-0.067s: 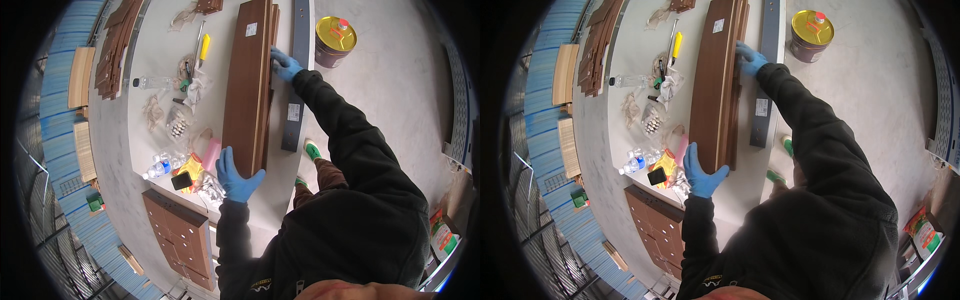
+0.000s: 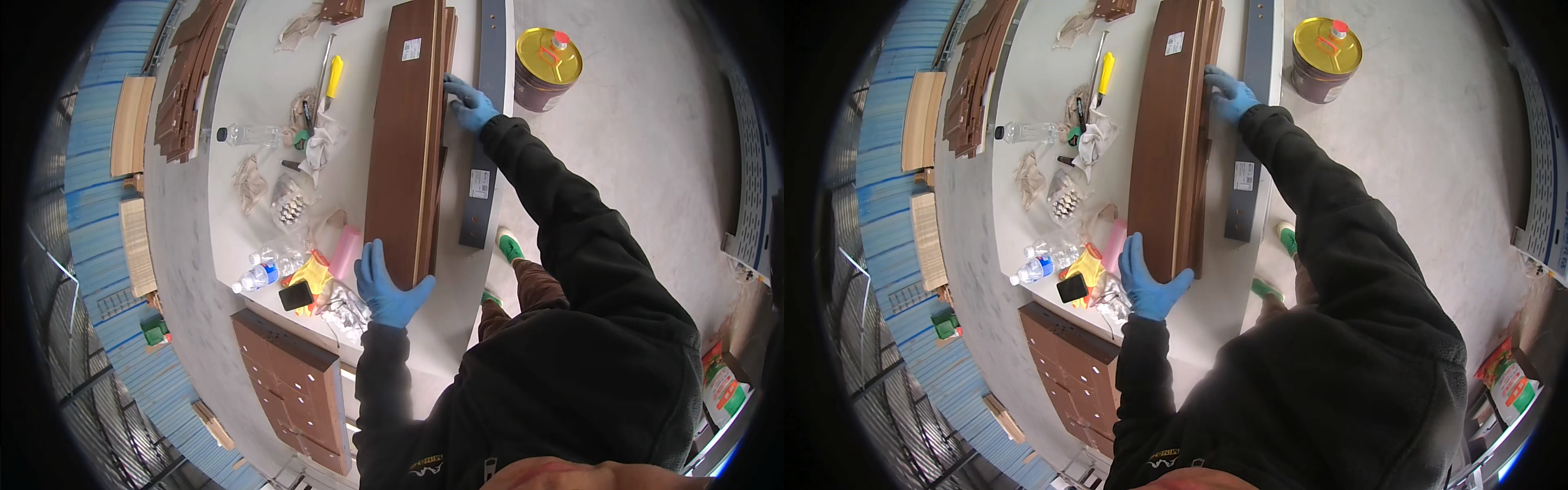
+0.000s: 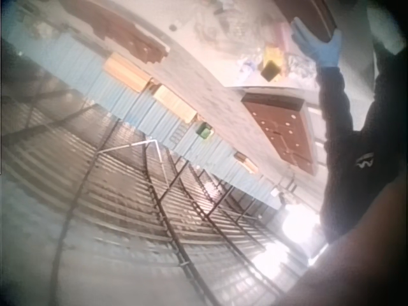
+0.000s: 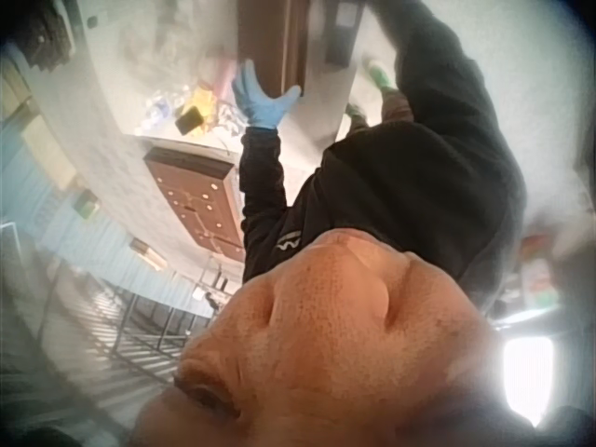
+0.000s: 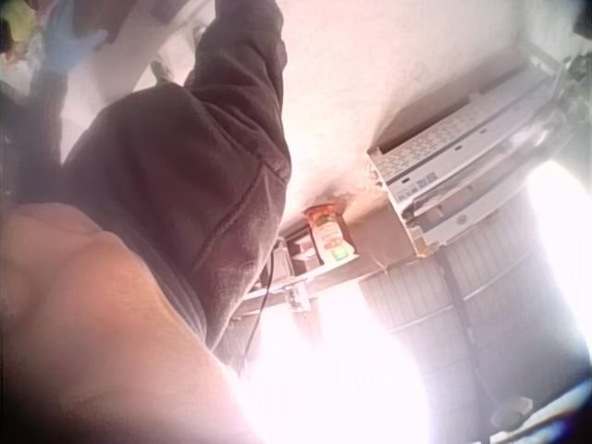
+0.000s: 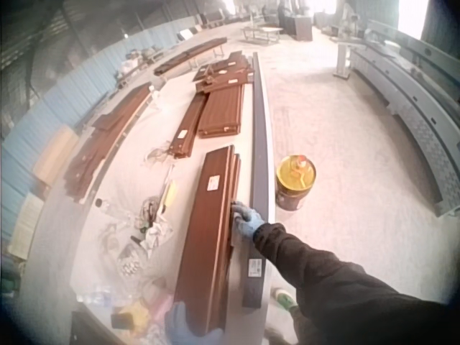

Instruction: The person wipes a large brown wooden panel with a cloth, then moves it to a stack. They repeat the wiping on a smaller panel, apply a brown filler from a tube to a groove, and stack the finished pieces.

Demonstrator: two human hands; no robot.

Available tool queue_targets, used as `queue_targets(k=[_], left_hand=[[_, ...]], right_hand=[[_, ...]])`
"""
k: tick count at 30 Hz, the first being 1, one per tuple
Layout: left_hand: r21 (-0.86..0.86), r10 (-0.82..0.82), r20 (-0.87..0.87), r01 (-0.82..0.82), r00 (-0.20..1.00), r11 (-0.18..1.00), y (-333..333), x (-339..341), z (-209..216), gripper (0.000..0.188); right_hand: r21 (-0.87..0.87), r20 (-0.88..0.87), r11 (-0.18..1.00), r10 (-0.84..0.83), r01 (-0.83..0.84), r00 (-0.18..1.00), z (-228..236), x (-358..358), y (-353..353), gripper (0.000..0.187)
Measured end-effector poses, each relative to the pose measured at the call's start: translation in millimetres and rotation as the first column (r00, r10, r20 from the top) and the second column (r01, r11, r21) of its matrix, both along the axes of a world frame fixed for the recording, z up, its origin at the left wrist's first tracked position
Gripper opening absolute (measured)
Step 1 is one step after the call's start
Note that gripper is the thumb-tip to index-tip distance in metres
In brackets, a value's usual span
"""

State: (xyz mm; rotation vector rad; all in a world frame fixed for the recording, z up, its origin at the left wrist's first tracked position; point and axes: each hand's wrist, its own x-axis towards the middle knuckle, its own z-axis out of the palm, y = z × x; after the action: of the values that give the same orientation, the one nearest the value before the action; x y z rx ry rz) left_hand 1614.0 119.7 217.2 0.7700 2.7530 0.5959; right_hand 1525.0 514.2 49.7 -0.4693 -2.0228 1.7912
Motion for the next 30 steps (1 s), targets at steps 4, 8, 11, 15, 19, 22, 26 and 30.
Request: queue_targets(k=[4,8,11,15,19,22,26,30], left_hand=[[-0.143,0.006,-0.138,-0.026,0.990,0.989,-3,6,-55,0.121],[-0.165,-0.019,-0.187,-0.012,0.982,0.986,-10,5,-85,0.121],[-0.140,-0.010,-0.183,-0.016,0.983,0.990,-14,6,-88,0.120],[-0.146,0.002,-0.158,-0.025,0.987,0.989,-15,7,-87,0.121],[-0.226,0.055,-0.088,-0.074,0.995,0.971,-28,13,-87,0.124],[-0.234,0.081,-0.073,-0.096,0.994,0.967,-41,17,-88,0.124],[-0.161,0.082,-0.079,-0.094,0.993,0.983,-54,23,-91,0.123],[0.071,0.184,-0.232,-0.172,0.955,0.983,-82,57,-80,0.112]], right_hand=[[0.046,0.011,0.973,-0.228,0.227,0.974,-16,14,1,0.041],[0.028,-0.018,0.959,-0.282,0.282,0.959,-12,28,-12,0.041],[0.132,0.025,0.959,-0.256,0.251,0.966,-5,35,-26,0.048],[0.451,0.127,0.876,-0.255,0.173,0.958,-4,36,-45,0.051],[0.464,-0.063,0.862,-0.197,0.204,0.978,-7,42,-63,0.048],[0.520,0.016,0.848,-0.126,0.099,0.992,-1,57,-78,0.046],[0.663,-0.104,0.747,0.044,0.036,0.994,28,87,-113,0.047],[0.773,-0.209,0.634,0.270,-0.010,0.940,68,113,-172,0.057]])
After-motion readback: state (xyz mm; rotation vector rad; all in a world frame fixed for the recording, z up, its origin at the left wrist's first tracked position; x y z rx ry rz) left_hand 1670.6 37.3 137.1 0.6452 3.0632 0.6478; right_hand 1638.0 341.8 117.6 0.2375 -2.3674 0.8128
